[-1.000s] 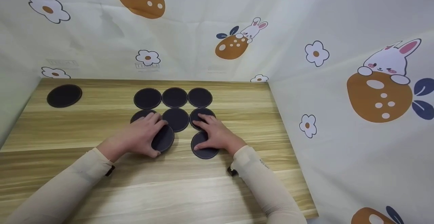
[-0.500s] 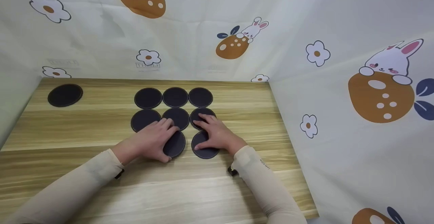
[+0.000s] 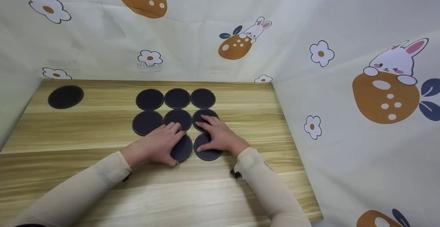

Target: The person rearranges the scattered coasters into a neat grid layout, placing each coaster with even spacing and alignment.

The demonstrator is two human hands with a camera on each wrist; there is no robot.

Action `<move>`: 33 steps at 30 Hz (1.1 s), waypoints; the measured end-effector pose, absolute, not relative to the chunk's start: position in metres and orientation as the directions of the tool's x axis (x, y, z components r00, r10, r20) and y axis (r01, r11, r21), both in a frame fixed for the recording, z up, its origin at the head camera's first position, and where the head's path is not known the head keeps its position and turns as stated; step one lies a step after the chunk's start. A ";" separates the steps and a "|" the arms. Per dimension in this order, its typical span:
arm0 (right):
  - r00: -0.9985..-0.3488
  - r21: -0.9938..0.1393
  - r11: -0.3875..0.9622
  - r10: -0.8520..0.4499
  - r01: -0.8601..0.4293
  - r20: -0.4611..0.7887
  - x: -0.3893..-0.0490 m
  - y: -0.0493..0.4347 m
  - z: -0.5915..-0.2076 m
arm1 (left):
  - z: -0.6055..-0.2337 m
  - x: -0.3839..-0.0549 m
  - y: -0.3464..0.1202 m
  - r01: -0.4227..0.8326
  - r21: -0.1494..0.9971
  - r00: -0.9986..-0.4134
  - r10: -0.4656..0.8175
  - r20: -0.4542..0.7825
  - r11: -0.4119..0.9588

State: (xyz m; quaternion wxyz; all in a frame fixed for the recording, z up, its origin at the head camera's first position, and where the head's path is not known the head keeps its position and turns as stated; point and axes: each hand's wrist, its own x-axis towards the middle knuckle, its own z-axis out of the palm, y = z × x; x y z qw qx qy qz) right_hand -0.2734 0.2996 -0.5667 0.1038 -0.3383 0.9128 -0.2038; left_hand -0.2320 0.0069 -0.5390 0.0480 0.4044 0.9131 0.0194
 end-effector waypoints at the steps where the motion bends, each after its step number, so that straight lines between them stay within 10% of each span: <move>1: -0.748 -0.442 0.686 -0.662 -0.578 -0.048 -0.274 0.299 -0.567 | -0.539 -0.232 0.007 0.738 0.068 -0.668 0.741 -0.070 0.671; 33: -0.754 -0.448 0.687 -0.656 -0.572 -0.043 -0.273 0.299 -0.569 | -0.542 -0.231 0.014 0.712 0.056 -0.688 0.711 -0.142 0.700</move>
